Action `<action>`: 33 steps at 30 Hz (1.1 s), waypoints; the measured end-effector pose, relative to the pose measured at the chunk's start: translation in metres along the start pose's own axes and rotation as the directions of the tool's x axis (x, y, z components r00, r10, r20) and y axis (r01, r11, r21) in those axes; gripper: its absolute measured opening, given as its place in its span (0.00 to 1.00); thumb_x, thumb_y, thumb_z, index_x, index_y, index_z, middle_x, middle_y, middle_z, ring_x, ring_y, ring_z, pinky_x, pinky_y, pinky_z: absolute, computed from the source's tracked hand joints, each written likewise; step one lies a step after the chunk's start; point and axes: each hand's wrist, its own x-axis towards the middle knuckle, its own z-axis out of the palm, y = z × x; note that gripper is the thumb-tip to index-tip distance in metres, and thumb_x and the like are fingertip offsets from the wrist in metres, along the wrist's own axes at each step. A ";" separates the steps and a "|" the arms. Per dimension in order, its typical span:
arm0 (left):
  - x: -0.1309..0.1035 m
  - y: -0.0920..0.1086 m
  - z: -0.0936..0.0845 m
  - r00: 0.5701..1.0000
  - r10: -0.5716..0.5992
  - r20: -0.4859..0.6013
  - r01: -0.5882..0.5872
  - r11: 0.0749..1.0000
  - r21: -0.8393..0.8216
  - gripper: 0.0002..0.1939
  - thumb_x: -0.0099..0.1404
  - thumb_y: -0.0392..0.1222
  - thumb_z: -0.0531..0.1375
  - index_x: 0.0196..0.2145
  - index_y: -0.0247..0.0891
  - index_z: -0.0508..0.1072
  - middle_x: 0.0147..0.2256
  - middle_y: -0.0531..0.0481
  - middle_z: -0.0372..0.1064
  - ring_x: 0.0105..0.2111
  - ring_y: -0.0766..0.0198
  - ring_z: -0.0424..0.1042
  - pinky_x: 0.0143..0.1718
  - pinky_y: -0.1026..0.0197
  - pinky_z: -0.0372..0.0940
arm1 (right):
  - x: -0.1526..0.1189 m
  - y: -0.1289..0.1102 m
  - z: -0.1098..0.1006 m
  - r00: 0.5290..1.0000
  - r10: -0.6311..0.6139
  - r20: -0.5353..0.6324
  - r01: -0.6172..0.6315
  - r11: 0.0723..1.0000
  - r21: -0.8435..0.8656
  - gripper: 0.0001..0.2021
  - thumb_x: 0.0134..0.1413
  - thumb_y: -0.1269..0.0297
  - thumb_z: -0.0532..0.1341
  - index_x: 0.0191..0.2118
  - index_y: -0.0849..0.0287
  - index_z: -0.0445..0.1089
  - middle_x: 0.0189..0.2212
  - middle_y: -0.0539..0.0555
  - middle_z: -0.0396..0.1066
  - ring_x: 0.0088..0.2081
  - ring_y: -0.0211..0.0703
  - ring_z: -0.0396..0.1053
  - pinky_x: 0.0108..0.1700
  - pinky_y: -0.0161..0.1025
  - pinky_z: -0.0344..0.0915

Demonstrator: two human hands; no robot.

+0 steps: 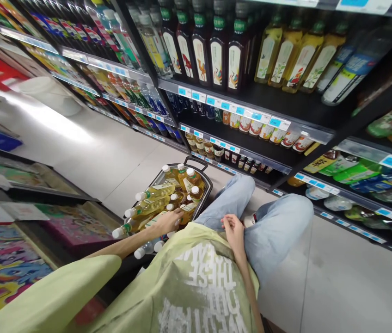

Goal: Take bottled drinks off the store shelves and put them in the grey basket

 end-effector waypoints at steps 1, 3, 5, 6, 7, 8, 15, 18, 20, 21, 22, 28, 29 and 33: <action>0.002 -0.001 0.002 1.000 0.007 0.004 -0.007 1.000 0.021 0.22 0.61 0.32 0.60 0.53 0.38 0.72 0.58 0.39 0.69 0.48 0.49 0.77 0.47 0.55 0.70 | 0.001 0.001 0.000 1.000 0.000 0.005 0.000 1.000 -0.004 0.22 0.54 0.40 0.67 0.38 0.57 0.74 0.33 0.59 0.83 0.30 0.48 0.78 0.32 0.41 0.73; 0.005 -0.002 0.005 1.000 0.017 0.003 -0.017 0.998 0.059 0.23 0.63 0.32 0.59 0.55 0.38 0.71 0.58 0.38 0.67 0.48 0.49 0.77 0.48 0.54 0.71 | 0.003 0.002 0.000 1.000 -0.001 0.019 0.001 1.000 -0.014 0.22 0.54 0.40 0.67 0.38 0.57 0.74 0.33 0.59 0.83 0.29 0.48 0.78 0.31 0.40 0.73; 0.006 -0.003 0.009 1.000 0.026 0.000 -0.026 0.996 0.083 0.24 0.63 0.33 0.59 0.57 0.39 0.70 0.58 0.38 0.66 0.51 0.48 0.76 0.49 0.53 0.72 | 0.005 0.004 -0.001 0.999 -0.004 0.032 0.005 1.000 -0.024 0.22 0.54 0.41 0.67 0.38 0.57 0.74 0.33 0.59 0.83 0.29 0.47 0.78 0.32 0.41 0.73; 0.006 -0.003 0.010 1.000 0.031 0.001 -0.031 0.995 0.097 0.24 0.63 0.33 0.59 0.57 0.40 0.70 0.59 0.37 0.65 0.54 0.47 0.74 0.49 0.53 0.72 | 0.006 0.005 -0.001 0.999 -0.008 0.036 0.009 1.000 -0.029 0.21 0.55 0.41 0.67 0.38 0.57 0.74 0.33 0.59 0.83 0.29 0.47 0.78 0.32 0.41 0.73; 0.006 -0.003 0.010 0.999 0.034 0.004 -0.034 0.993 0.111 0.25 0.62 0.34 0.60 0.58 0.40 0.69 0.59 0.37 0.64 0.56 0.46 0.72 0.49 0.52 0.72 | 0.006 0.005 -0.001 0.999 -0.011 0.038 0.013 0.999 -0.033 0.21 0.55 0.41 0.67 0.38 0.57 0.74 0.33 0.58 0.83 0.29 0.47 0.78 0.32 0.41 0.73; 0.006 -0.002 0.010 0.999 0.036 0.008 -0.036 0.992 0.123 0.25 0.63 0.36 0.60 0.58 0.40 0.69 0.60 0.36 0.63 0.59 0.45 0.70 0.48 0.52 0.73 | 0.006 0.006 0.000 0.999 -0.015 0.038 0.016 0.999 -0.036 0.21 0.55 0.41 0.66 0.38 0.57 0.74 0.33 0.58 0.83 0.29 0.47 0.78 0.33 0.41 0.73; 0.010 0.014 -0.010 0.998 0.036 -0.043 -0.029 0.988 0.153 0.16 0.71 0.44 0.56 0.53 0.38 0.75 0.55 0.34 0.71 0.54 0.42 0.72 0.47 0.49 0.71 | 0.006 0.007 0.004 0.998 -0.044 0.038 0.047 0.996 -0.072 0.19 0.58 0.42 0.62 0.38 0.55 0.72 0.33 0.58 0.82 0.30 0.48 0.78 0.34 0.42 0.74; 0.014 0.030 -0.029 0.983 0.140 -0.121 -0.122 0.982 0.141 0.15 0.74 0.43 0.52 0.50 0.38 0.75 0.50 0.37 0.75 0.49 0.47 0.76 0.45 0.52 0.70 | 0.006 0.008 0.004 0.996 -0.063 0.066 0.070 0.991 -0.116 0.16 0.60 0.47 0.61 0.39 0.55 0.72 0.24 0.51 0.77 0.26 0.46 0.75 0.34 0.41 0.73; 0.017 0.043 -0.043 0.958 0.230 -0.172 -0.209 0.969 0.131 0.15 0.76 0.43 0.50 0.47 0.38 0.75 0.46 0.40 0.77 0.43 0.52 0.77 0.42 0.54 0.69 | 0.005 0.009 0.003 0.993 -0.075 0.093 0.089 0.984 -0.155 0.13 0.59 0.51 0.61 0.40 0.55 0.73 0.16 0.44 0.67 0.21 0.44 0.69 0.32 0.41 0.72; 0.020 0.050 -0.050 0.940 0.281 -0.192 -0.259 0.957 0.132 0.14 0.76 0.43 0.50 0.46 0.38 0.75 0.45 0.41 0.77 0.41 0.54 0.77 0.40 0.55 0.69 | 0.005 0.010 0.003 0.991 -0.083 0.103 0.100 0.980 -0.173 0.11 0.58 0.54 0.61 0.40 0.54 0.73 0.14 0.41 0.61 0.19 0.43 0.66 0.32 0.40 0.71; 0.023 0.058 -0.057 0.918 0.340 -0.205 -0.316 0.938 0.143 0.14 0.76 0.43 0.50 0.45 0.38 0.75 0.43 0.42 0.77 0.39 0.55 0.76 0.39 0.56 0.69 | 0.005 0.011 0.003 0.990 -0.092 0.110 0.111 0.975 -0.191 0.09 0.57 0.56 0.61 0.39 0.54 0.73 0.13 0.39 0.57 0.18 0.42 0.64 0.31 0.40 0.70; 0.076 0.105 -0.094 0.692 0.691 -0.208 -0.606 0.713 0.352 0.14 0.75 0.39 0.53 0.52 0.37 0.74 0.48 0.40 0.74 0.49 0.53 0.74 0.49 0.54 0.70 | 0.006 0.015 0.005 0.986 -0.131 0.098 0.153 0.953 -0.260 0.11 0.52 0.64 0.60 0.42 0.55 0.74 0.24 0.45 0.67 0.25 0.40 0.69 0.29 0.35 0.67; 0.090 0.115 -0.099 0.658 0.721 -0.216 -0.627 0.684 0.373 0.16 0.75 0.40 0.55 0.56 0.37 0.73 0.53 0.38 0.73 0.53 0.51 0.72 0.52 0.53 0.70 | 0.006 0.015 0.005 0.987 -0.131 0.098 0.152 0.952 -0.267 0.11 0.53 0.64 0.60 0.43 0.55 0.74 0.27 0.47 0.69 0.26 0.40 0.70 0.29 0.35 0.67; 0.151 0.155 -0.109 0.605 0.765 -0.222 -0.676 0.640 0.365 0.24 0.75 0.47 0.57 0.64 0.38 0.69 0.70 0.37 0.59 0.69 0.44 0.59 0.67 0.44 0.60 | 0.001 0.012 0.007 0.987 -0.118 0.111 0.145 0.951 -0.274 0.10 0.57 0.65 0.59 0.43 0.55 0.75 0.30 0.49 0.74 0.28 0.41 0.73 0.31 0.35 0.68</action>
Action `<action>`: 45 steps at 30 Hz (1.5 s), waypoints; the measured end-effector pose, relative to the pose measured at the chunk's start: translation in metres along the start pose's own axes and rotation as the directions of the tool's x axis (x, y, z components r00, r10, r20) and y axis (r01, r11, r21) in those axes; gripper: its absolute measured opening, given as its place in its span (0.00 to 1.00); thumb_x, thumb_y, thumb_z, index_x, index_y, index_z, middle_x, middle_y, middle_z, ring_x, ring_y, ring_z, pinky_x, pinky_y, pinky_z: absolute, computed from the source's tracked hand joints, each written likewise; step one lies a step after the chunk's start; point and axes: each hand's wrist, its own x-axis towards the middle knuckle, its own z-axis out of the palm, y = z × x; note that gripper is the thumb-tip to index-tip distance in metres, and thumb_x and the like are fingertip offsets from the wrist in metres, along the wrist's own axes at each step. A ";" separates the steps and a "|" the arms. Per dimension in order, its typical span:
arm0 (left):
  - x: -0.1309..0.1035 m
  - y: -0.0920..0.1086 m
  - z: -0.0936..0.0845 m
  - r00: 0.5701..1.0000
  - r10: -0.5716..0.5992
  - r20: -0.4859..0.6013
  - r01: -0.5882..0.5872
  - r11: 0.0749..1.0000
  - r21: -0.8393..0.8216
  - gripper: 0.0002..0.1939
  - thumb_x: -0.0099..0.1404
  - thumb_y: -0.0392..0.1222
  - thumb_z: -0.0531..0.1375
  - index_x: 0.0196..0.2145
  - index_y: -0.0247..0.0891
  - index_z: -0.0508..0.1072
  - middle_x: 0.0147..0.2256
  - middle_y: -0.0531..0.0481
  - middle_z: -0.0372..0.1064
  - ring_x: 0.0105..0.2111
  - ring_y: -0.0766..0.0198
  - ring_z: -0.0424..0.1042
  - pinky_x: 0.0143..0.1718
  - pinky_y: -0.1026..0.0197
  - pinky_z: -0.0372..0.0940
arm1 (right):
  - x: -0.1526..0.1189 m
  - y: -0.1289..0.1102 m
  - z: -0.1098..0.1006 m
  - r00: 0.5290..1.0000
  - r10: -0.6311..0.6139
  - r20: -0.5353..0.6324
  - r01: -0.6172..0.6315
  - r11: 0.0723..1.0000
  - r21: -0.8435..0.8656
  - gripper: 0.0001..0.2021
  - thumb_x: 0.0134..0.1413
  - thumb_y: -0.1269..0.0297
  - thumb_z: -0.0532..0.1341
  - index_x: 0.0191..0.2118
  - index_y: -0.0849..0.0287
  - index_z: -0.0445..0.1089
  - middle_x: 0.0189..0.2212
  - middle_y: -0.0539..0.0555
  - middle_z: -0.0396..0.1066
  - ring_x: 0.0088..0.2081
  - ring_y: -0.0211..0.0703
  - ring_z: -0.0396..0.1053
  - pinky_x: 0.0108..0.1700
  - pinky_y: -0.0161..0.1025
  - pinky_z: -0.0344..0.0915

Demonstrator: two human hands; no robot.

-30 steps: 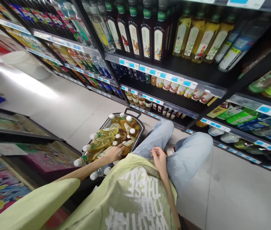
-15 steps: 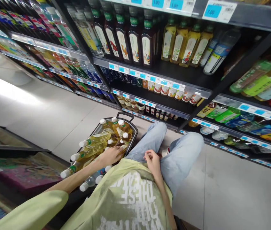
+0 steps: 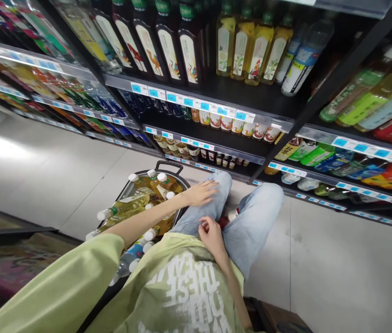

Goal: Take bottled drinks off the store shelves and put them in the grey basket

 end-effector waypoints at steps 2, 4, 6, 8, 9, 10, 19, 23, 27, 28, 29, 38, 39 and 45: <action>0.032 -0.007 0.007 0.998 -0.035 0.058 0.037 0.999 -0.032 0.26 0.75 0.49 0.56 0.66 0.38 0.69 0.72 0.37 0.56 0.72 0.43 0.53 0.71 0.42 0.53 | -0.003 -0.004 0.001 1.000 0.005 0.021 -0.004 1.000 -0.016 0.10 0.59 0.64 0.59 0.44 0.55 0.75 0.26 0.47 0.72 0.27 0.41 0.72 0.32 0.35 0.66; 0.058 -0.012 0.012 0.988 -0.094 0.126 0.100 0.994 -0.046 0.26 0.75 0.50 0.56 0.66 0.39 0.70 0.73 0.37 0.53 0.73 0.42 0.49 0.72 0.39 0.49 | -0.005 -0.009 0.001 0.998 0.008 0.056 -0.003 0.996 -0.089 0.11 0.61 0.64 0.59 0.46 0.53 0.76 0.21 0.44 0.67 0.25 0.41 0.68 0.33 0.36 0.64; 0.079 -0.016 0.013 0.969 -0.169 0.179 0.176 0.984 -0.026 0.25 0.73 0.49 0.57 0.64 0.42 0.72 0.75 0.40 0.50 0.74 0.40 0.45 0.72 0.35 0.46 | -0.008 -0.014 0.002 0.995 0.021 0.099 -0.001 0.981 -0.193 0.13 0.62 0.64 0.60 0.50 0.51 0.76 0.19 0.42 0.63 0.25 0.42 0.66 0.35 0.36 0.61; 0.096 -0.020 0.011 0.937 -0.267 0.225 0.269 0.963 0.020 0.23 0.72 0.49 0.58 0.62 0.46 0.75 0.74 0.44 0.51 0.74 0.38 0.44 0.70 0.31 0.45 | -0.009 -0.019 0.002 0.991 0.041 0.130 -0.007 0.967 -0.254 0.14 0.63 0.64 0.60 0.53 0.50 0.75 0.20 0.43 0.63 0.27 0.43 0.66 0.37 0.37 0.60; 0.103 -0.023 0.009 0.912 -0.322 0.255 0.322 0.946 0.045 0.22 0.72 0.50 0.58 0.61 0.48 0.75 0.73 0.44 0.54 0.73 0.37 0.45 0.69 0.30 0.46 | -0.009 -0.021 0.002 0.989 0.049 0.140 -0.011 0.965 -0.262 0.14 0.64 0.64 0.60 0.54 0.50 0.74 0.21 0.43 0.65 0.28 0.43 0.68 0.37 0.37 0.60; 0.110 -0.027 0.007 0.883 -0.371 0.286 0.368 0.927 0.069 0.22 0.72 0.51 0.58 0.60 0.48 0.76 0.71 0.43 0.58 0.72 0.37 0.47 0.68 0.30 0.48 | -0.009 -0.024 0.001 0.987 0.056 0.150 -0.015 0.965 -0.261 0.14 0.64 0.64 0.60 0.54 0.49 0.74 0.22 0.44 0.67 0.29 0.44 0.69 0.38 0.37 0.60; 0.162 -0.091 0.009 0.677 -0.513 0.528 0.523 0.840 0.146 0.24 0.68 0.55 0.59 0.54 0.39 0.80 0.56 0.35 0.76 0.56 0.43 0.73 0.56 0.46 0.69 | 0.000 -0.035 0.003 0.965 0.104 0.242 -0.042 0.968 -0.246 0.16 0.64 0.67 0.59 0.56 0.49 0.71 0.34 0.49 0.80 0.38 0.48 0.78 0.39 0.39 0.62; 0.181 -0.115 0.023 0.621 -0.509 0.596 0.539 0.830 0.147 0.26 0.67 0.54 0.60 0.56 0.37 0.78 0.58 0.34 0.74 0.57 0.43 0.74 0.56 0.48 0.70 | 0.006 -0.036 0.004 0.956 0.133 0.262 -0.061 0.962 -0.267 0.16 0.65 0.67 0.59 0.56 0.49 0.71 0.38 0.51 0.81 0.41 0.48 0.79 0.40 0.39 0.62; 0.199 -0.128 0.042 0.637 -0.492 0.593 0.523 0.841 0.136 0.33 0.68 0.50 0.59 0.67 0.37 0.66 0.65 0.32 0.67 0.62 0.45 0.69 0.60 0.50 0.68 | 0.010 -0.039 0.007 0.943 0.184 0.277 -0.117 0.963 -0.243 0.15 0.64 0.67 0.60 0.54 0.49 0.72 0.40 0.51 0.81 0.43 0.48 0.78 0.42 0.38 0.62; 0.204 -0.130 0.048 0.657 -0.482 0.579 0.509 0.851 0.129 0.34 0.69 0.49 0.59 0.69 0.37 0.63 0.67 0.32 0.63 0.65 0.45 0.66 0.62 0.49 0.66 | 0.011 -0.039 0.008 0.941 0.196 0.277 -0.134 0.965 -0.226 0.15 0.64 0.68 0.60 0.54 0.48 0.72 0.39 0.50 0.81 0.43 0.48 0.78 0.42 0.38 0.62; 0.209 -0.132 0.054 0.680 -0.469 0.563 0.494 0.861 0.121 0.35 0.69 0.48 0.59 0.70 0.37 0.60 0.70 0.32 0.58 0.68 0.44 0.62 0.63 0.47 0.65 | 0.012 -0.038 0.009 0.940 0.205 0.272 -0.151 0.967 -0.206 0.14 0.63 0.68 0.60 0.53 0.48 0.72 0.38 0.50 0.81 0.42 0.47 0.78 0.42 0.38 0.62; 0.276 -0.157 0.097 0.792 -0.399 0.462 0.421 0.905 0.058 0.30 0.72 0.41 0.55 0.70 0.39 0.61 0.68 0.35 0.61 0.70 0.42 0.55 0.72 0.38 0.49 | 0.010 -0.006 0.039 0.950 0.227 0.212 -0.211 0.973 -0.095 0.07 0.60 0.60 0.56 0.41 0.43 0.71 0.29 0.48 0.80 0.32 0.51 0.79 0.34 0.42 0.63; 0.283 -0.160 0.101 0.794 -0.396 0.460 0.420 0.906 0.055 0.28 0.73 0.40 0.54 0.69 0.39 0.63 0.67 0.35 0.63 0.69 0.42 0.57 0.71 0.38 0.50 | 0.010 -0.001 0.043 0.950 0.235 0.205 -0.220 0.971 -0.093 0.07 0.58 0.57 0.56 0.40 0.42 0.70 0.28 0.48 0.80 0.31 0.53 0.79 0.33 0.43 0.63; 0.303 -0.173 0.126 0.794 -0.363 0.488 0.405 0.914 0.022 0.22 0.75 0.38 0.52 0.62 0.29 0.70 0.63 0.27 0.67 0.65 0.38 0.63 0.67 0.34 0.56 | 0.010 0.010 0.055 0.934 0.280 0.223 -0.277 0.960 -0.045 0.08 0.55 0.50 0.56 0.39 0.38 0.69 0.26 0.47 0.80 0.29 0.56 0.80 0.33 0.47 0.68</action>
